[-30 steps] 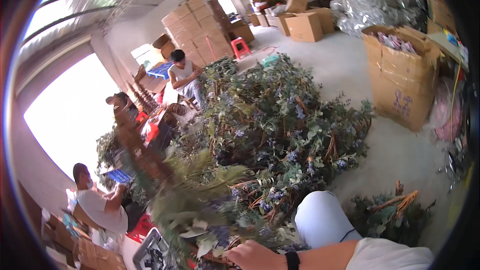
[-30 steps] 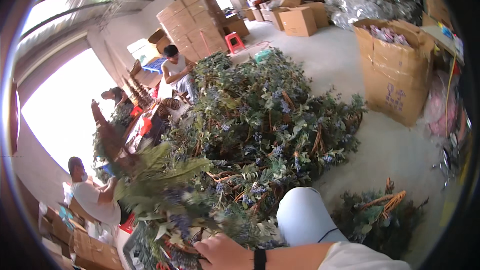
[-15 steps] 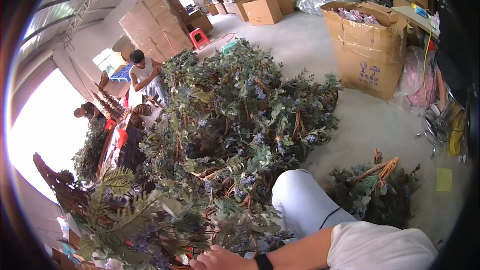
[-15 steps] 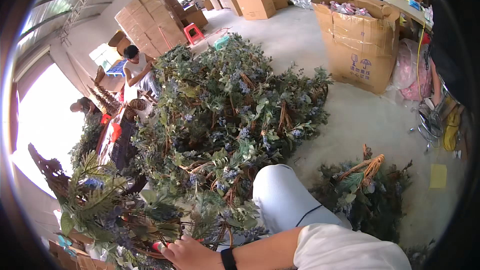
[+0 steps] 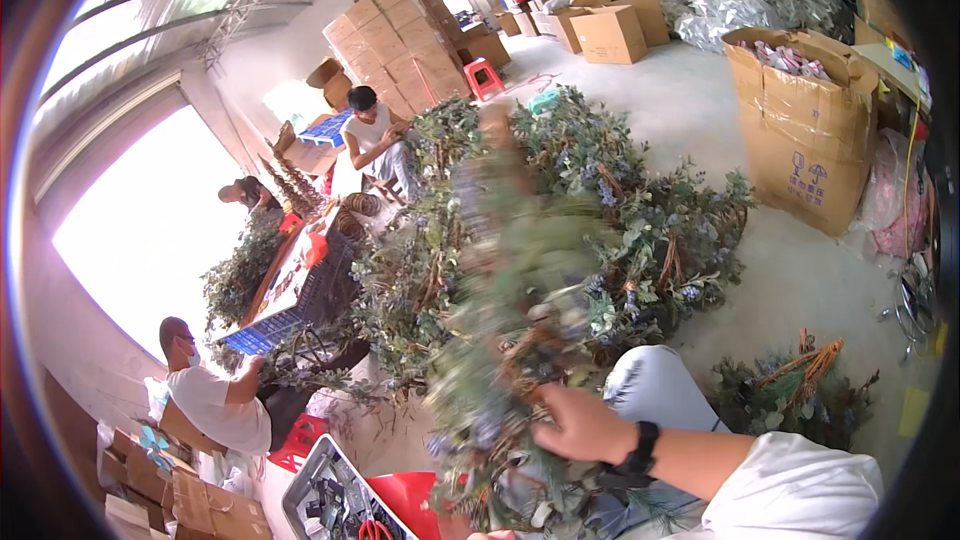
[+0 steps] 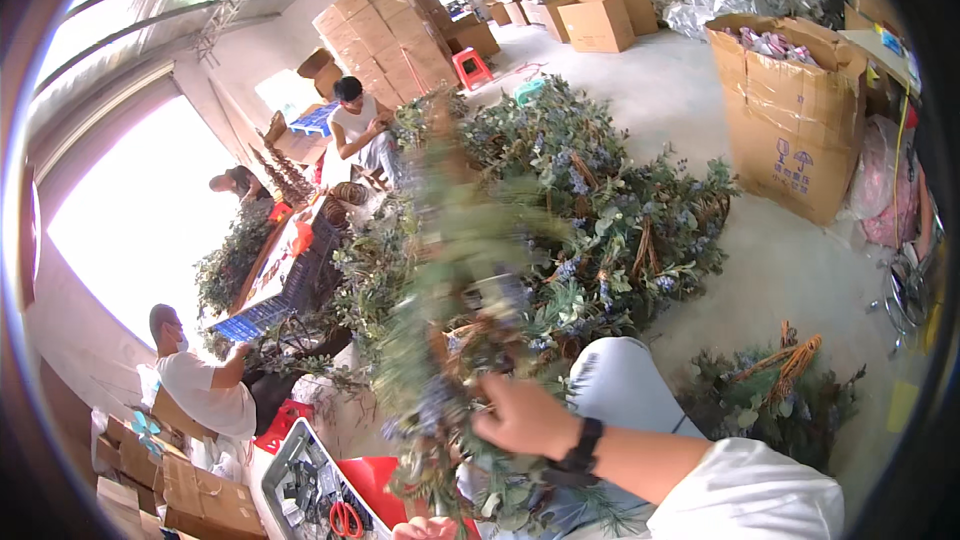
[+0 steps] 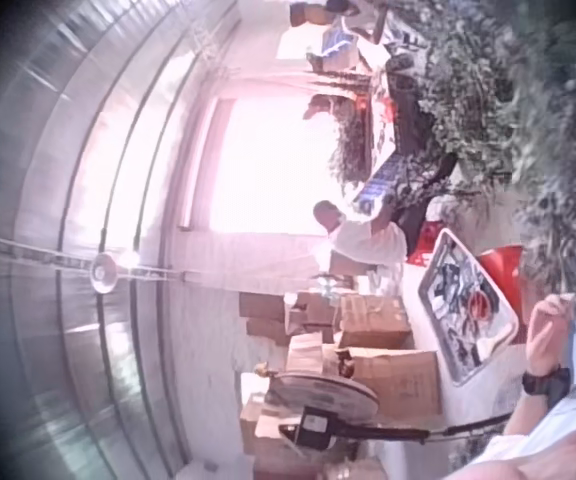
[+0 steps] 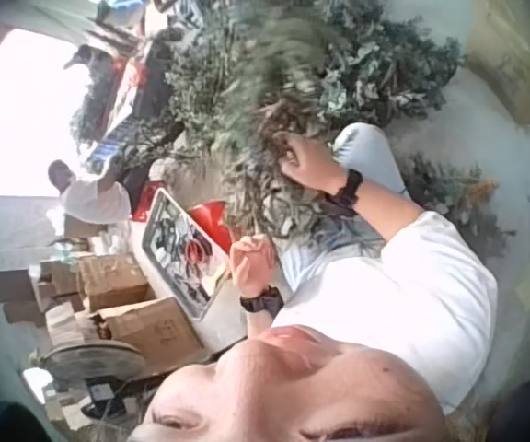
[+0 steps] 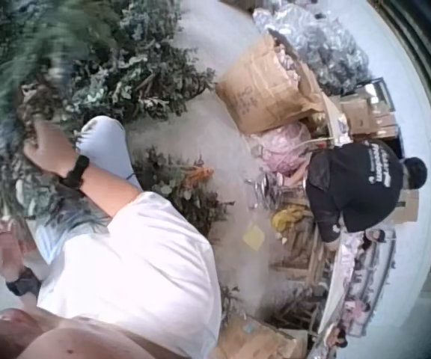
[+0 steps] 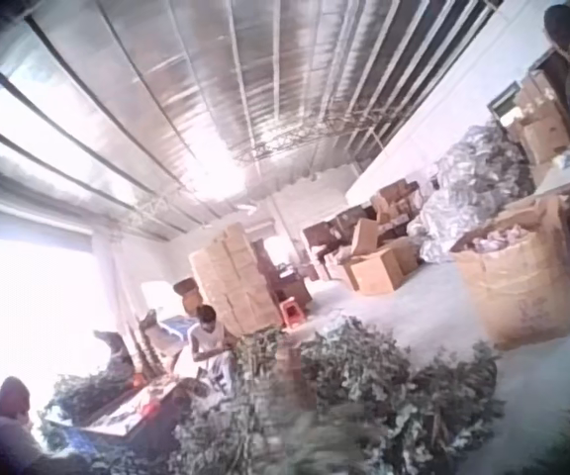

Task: Assembling artificial floral and pine wreaths in a manufacturing workshop.

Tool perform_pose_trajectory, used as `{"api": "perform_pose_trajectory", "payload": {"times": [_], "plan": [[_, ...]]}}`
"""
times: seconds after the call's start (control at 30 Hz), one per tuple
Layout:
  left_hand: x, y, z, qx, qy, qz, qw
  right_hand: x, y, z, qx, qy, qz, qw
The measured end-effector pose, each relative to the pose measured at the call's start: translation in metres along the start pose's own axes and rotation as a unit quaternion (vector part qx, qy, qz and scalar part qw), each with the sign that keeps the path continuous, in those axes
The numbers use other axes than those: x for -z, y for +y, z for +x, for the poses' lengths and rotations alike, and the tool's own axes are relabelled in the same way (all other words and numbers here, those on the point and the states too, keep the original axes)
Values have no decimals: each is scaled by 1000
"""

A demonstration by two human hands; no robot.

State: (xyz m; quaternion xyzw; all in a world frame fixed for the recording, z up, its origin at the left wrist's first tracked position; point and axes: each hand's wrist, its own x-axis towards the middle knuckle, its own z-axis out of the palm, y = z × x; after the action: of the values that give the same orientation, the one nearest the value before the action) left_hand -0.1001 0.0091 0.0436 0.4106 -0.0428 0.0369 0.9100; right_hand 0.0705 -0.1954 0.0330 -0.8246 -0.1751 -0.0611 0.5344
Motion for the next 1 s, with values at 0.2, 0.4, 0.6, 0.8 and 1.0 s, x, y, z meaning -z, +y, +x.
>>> {"api": "perform_pose_trajectory", "payload": {"times": [0.2, 0.4, 0.6, 0.8, 1.0], "plan": [[-6, -11, 14, 40, -23, 84, 995, 49, 85, -50, -118, 143, 195, 963], [-9, -4, 22, 50, -10, 162, 985, 104, 92, -80, -179, 298, 348, 871], [-7, -11, 24, 90, 54, 221, 970, 157, 92, -112, -160, 385, 329, 847], [-24, -18, 42, 110, 19, 252, 961, 200, 40, -117, -99, 485, 150, 856], [-22, -28, 46, 141, -24, 327, 934, 218, -16, -89, 71, 441, -24, 894]]}}
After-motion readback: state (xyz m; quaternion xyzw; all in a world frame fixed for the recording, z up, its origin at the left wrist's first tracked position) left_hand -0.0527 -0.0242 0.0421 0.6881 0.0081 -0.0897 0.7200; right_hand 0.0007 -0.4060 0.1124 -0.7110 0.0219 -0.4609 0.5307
